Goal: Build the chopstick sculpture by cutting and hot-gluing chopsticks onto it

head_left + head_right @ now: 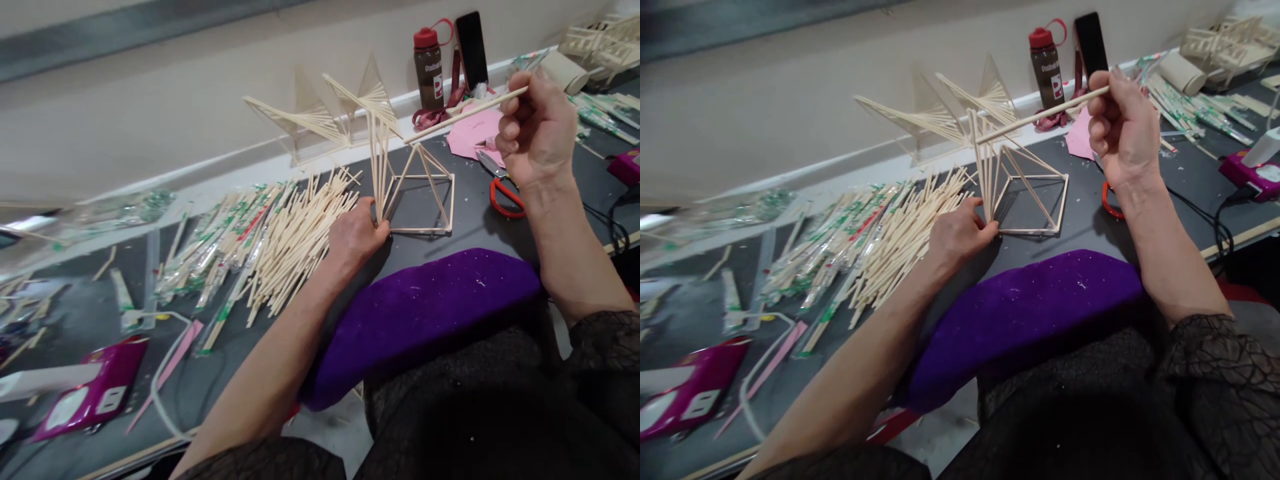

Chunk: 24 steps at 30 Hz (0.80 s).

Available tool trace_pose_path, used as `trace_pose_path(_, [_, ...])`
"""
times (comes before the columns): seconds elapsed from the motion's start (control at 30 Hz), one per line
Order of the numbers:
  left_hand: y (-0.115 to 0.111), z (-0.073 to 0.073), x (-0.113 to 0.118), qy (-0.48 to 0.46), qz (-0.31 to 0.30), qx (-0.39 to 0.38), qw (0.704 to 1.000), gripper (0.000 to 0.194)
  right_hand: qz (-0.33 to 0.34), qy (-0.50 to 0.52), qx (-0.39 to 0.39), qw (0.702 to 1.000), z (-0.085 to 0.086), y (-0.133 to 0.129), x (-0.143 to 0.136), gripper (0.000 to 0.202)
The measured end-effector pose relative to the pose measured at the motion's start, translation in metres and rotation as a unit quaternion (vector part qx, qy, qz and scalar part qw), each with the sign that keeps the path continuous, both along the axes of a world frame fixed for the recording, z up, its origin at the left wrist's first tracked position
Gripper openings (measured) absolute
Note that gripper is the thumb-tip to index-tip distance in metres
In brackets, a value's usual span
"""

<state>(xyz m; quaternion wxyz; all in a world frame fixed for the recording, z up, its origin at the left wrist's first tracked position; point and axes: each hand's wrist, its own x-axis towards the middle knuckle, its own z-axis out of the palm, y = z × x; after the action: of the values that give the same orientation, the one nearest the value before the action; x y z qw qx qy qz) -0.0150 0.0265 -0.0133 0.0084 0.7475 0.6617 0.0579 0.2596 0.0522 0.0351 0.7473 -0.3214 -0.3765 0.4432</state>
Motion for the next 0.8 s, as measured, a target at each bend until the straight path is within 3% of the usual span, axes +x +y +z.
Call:
trace_pose_path(0.13, [0.009, 0.002, 0.009, 0.000, 0.004, 0.022, 1.000, 0.051, -0.013, 0.014, 0.008, 1.000, 0.001, -0.002, -0.006, 0.039])
trace_pose_path(0.33, [0.014, -0.005, 0.022, 0.042, 0.000, 0.017, 0.999, 0.047, 0.002, 0.037, 0.009, 0.999, 0.003, -0.005, -0.009, 0.036])
trace_pose_path(0.63, [-0.007, -0.003, 0.011, 0.048, 0.014, -0.005, 0.999, 0.052, 0.011, 0.028, 0.017, 0.999, 0.005, -0.006, -0.012, 0.037])
trace_pose_path(0.8, [-0.001, -0.005, 0.015, 0.015, 0.017, 0.000, 1.000, 0.051, 0.016, 0.026, 0.025, 0.999, 0.004, -0.008, -0.014, 0.027])
